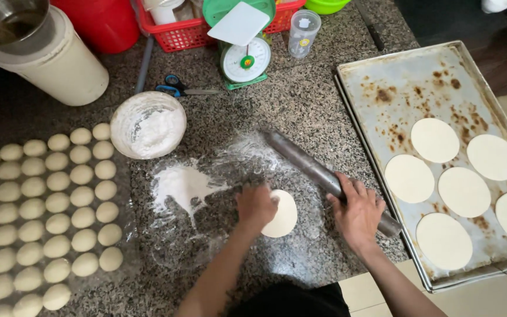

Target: The person rolls small dough balls into flat, circular discs using a metal rolling pin on a floured granite countertop. After flattening each piece, they place it onto a metal baking tray. The person repeats this process, picking up new dough balls from a large group on the counter.

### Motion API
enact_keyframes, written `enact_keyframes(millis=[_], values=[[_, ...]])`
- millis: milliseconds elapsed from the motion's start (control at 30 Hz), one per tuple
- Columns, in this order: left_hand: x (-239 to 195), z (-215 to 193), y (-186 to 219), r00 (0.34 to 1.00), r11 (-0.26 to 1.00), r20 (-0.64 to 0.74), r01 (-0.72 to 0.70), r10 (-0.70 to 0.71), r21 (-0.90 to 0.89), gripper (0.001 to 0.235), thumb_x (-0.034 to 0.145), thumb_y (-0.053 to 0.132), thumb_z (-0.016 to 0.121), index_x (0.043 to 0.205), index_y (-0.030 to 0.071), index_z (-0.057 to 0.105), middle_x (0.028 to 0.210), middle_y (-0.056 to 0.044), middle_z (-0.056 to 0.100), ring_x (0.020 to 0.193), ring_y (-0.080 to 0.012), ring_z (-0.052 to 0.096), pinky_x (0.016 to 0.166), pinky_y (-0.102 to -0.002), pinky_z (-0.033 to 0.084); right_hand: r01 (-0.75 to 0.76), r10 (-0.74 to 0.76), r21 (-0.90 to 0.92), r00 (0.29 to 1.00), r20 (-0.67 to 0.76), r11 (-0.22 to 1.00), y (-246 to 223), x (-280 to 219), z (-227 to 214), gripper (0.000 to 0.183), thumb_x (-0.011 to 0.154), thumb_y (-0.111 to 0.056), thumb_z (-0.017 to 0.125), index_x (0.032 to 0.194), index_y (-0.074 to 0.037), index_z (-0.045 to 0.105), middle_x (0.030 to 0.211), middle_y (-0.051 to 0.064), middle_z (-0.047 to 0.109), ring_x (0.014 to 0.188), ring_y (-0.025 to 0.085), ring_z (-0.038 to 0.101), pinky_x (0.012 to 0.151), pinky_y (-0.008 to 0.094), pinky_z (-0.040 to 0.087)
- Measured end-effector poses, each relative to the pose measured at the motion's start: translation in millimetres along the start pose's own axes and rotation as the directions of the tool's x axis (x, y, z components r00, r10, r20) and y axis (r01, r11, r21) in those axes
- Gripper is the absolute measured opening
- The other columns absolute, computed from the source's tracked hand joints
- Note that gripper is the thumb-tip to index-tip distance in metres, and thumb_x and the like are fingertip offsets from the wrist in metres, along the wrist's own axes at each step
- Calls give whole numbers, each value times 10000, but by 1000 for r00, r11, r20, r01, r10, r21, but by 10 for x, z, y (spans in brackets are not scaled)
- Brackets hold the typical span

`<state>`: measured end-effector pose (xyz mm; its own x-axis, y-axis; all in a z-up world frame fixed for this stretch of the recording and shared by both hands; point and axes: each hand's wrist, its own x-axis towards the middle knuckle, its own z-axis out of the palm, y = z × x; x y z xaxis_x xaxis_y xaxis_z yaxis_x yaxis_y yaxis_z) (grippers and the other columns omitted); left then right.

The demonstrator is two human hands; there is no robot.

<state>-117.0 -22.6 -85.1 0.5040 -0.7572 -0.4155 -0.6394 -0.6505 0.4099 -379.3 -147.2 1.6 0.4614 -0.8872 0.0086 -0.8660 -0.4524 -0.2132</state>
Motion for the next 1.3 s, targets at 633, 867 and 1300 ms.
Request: enact_keyframes(millis=[633,867,1300], values=[[-1548,-493,-782,788,845,-354,-364,503,392,612,1296,568,609,1753,165,671,1740,-153,686,1722,-378,531,1453,-678,305,515,-520,99,853,33,851,-596,-801,373,634,1101,-586,721,1725,-474,704,1496,-107,782,1419,233,674,1290,589,358],[-173,-1276,-318,825,919,-425,-263,372,294,754,1334,572,453,1891,63,457,1959,-284,378,1818,-528,331,1395,-865,309,374,-343,-114,912,224,921,-1398,658,-130,822,1294,-683,253,1973,-234,356,2011,100,406,1884,443,246,1472,742,133],[-1417,-316,-704,728,804,-427,-285,536,522,796,1278,539,512,1903,50,452,2011,-115,405,1878,-286,319,1498,-643,265,489,-484,-92,872,78,867,-869,-538,268,898,1231,-849,71,1983,-359,86,2059,-69,267,1873,302,249,1468,687,183]])
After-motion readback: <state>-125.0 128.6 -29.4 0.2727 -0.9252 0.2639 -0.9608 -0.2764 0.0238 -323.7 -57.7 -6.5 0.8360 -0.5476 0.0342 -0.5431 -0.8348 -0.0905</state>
